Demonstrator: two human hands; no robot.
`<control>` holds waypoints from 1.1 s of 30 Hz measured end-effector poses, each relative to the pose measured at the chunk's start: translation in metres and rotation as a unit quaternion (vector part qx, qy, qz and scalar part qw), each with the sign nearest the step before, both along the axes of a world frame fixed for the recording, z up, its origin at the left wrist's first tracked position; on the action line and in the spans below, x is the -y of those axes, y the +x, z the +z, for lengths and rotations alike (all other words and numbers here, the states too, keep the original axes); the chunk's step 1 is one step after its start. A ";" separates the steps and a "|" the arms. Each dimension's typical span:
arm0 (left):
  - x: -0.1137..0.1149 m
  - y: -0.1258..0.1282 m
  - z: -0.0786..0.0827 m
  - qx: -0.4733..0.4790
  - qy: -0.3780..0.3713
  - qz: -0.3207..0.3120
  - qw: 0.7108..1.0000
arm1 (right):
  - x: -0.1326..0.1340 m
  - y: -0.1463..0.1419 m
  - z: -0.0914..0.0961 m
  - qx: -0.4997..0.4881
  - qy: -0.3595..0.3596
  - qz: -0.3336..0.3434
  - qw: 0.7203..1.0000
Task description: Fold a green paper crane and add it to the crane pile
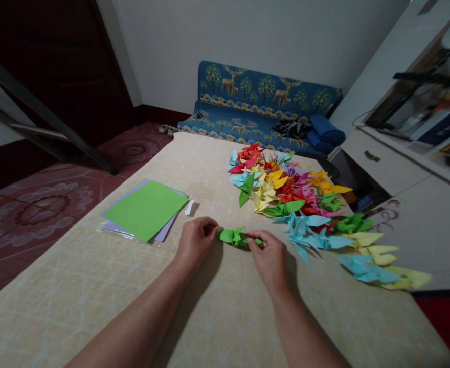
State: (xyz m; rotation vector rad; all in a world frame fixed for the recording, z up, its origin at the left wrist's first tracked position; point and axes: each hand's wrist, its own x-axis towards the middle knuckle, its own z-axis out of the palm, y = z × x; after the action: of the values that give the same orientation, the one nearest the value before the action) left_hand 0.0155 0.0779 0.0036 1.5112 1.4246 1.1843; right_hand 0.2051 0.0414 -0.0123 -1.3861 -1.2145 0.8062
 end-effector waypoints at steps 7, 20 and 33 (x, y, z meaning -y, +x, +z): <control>0.004 0.002 -0.004 -0.132 0.044 -0.016 0.990 | 0.001 0.003 -0.005 0.108 0.023 -0.028 0.993; -0.004 -0.005 0.002 0.095 -0.007 -0.040 0.995 | 0.000 -0.008 0.015 -0.073 0.001 -0.044 0.996; 0.002 -0.003 0.001 -0.032 0.027 -0.155 0.987 | 0.003 -0.009 0.017 -0.021 -0.008 0.010 1.000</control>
State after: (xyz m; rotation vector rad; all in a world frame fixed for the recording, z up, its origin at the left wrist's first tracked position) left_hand 0.0128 0.0761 0.0046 1.7490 1.1526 0.9981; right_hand 0.1965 0.0389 0.0044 -1.3663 -1.1946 0.8573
